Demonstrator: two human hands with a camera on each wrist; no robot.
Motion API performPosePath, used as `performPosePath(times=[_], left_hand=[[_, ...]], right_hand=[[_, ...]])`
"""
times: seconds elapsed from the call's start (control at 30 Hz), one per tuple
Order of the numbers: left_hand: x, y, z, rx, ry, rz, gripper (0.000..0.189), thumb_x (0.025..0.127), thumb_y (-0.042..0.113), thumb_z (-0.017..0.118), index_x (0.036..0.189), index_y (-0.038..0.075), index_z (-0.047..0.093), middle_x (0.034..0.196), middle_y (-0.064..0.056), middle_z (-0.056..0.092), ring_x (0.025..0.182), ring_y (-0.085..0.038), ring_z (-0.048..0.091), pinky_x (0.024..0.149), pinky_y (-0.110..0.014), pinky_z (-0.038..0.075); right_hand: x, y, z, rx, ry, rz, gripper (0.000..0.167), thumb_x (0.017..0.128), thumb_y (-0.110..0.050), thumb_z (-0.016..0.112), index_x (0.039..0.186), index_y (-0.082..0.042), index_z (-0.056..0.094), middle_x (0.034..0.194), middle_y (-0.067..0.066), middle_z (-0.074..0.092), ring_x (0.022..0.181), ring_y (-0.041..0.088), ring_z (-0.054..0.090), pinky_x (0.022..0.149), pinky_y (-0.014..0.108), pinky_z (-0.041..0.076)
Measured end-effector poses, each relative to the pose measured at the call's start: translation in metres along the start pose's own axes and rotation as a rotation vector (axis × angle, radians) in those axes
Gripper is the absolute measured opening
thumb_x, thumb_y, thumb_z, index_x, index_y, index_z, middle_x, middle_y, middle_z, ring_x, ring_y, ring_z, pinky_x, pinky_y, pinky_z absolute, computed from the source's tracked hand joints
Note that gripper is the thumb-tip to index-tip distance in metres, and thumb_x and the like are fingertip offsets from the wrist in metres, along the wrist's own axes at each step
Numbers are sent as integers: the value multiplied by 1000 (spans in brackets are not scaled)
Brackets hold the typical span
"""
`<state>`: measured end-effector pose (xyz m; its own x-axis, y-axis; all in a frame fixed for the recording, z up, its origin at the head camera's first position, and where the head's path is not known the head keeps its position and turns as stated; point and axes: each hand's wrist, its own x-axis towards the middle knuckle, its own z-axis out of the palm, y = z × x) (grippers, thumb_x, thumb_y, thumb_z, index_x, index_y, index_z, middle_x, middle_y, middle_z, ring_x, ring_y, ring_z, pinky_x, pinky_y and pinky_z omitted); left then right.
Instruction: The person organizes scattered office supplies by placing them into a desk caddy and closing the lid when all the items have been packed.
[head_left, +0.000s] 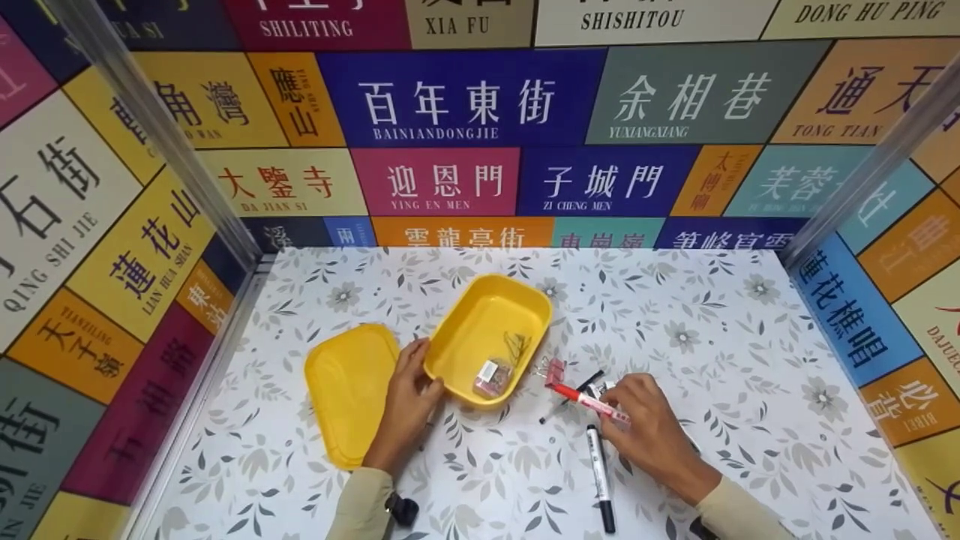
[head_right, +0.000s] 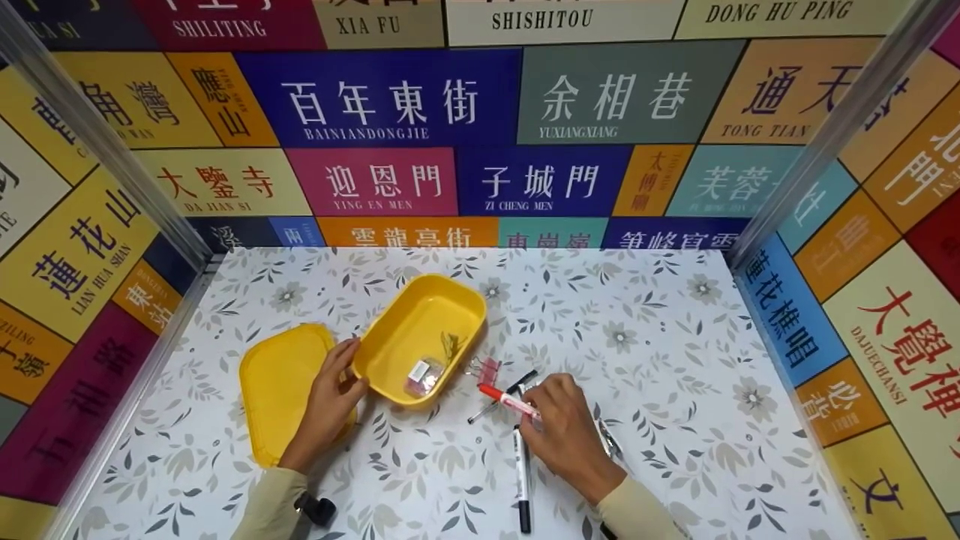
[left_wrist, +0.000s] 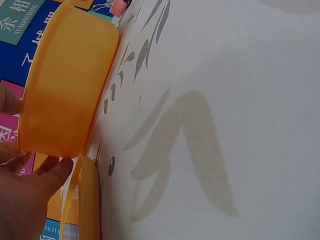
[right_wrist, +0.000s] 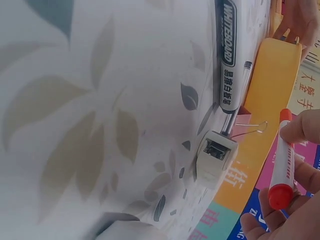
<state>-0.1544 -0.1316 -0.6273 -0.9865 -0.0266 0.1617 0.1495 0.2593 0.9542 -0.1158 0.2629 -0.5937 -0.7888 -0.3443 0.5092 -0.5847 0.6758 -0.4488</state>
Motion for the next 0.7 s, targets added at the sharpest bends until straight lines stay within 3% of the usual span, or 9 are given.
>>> performPosePath(times=[0.27, 0.7], left_hand=[[-1, 0, -1, 22, -4, -13, 73, 98, -1, 66, 167, 2, 43, 173, -13, 37, 156, -26, 45, 127, -40, 41], [-2, -1, 0, 16, -8, -15, 74, 98, 0, 66, 168, 2, 41, 174, -14, 36, 157, -31, 45, 127, -40, 42]], right_hand=[[4, 0, 1, -32, 19, -30, 30, 74, 5, 85, 96, -12, 73, 98, 0, 67, 105, 21, 57, 87, 31, 48], [8, 3, 3, -45, 17, -43, 28, 76, 4, 85, 98, -10, 73, 98, 1, 66, 105, 24, 58, 91, 31, 47]])
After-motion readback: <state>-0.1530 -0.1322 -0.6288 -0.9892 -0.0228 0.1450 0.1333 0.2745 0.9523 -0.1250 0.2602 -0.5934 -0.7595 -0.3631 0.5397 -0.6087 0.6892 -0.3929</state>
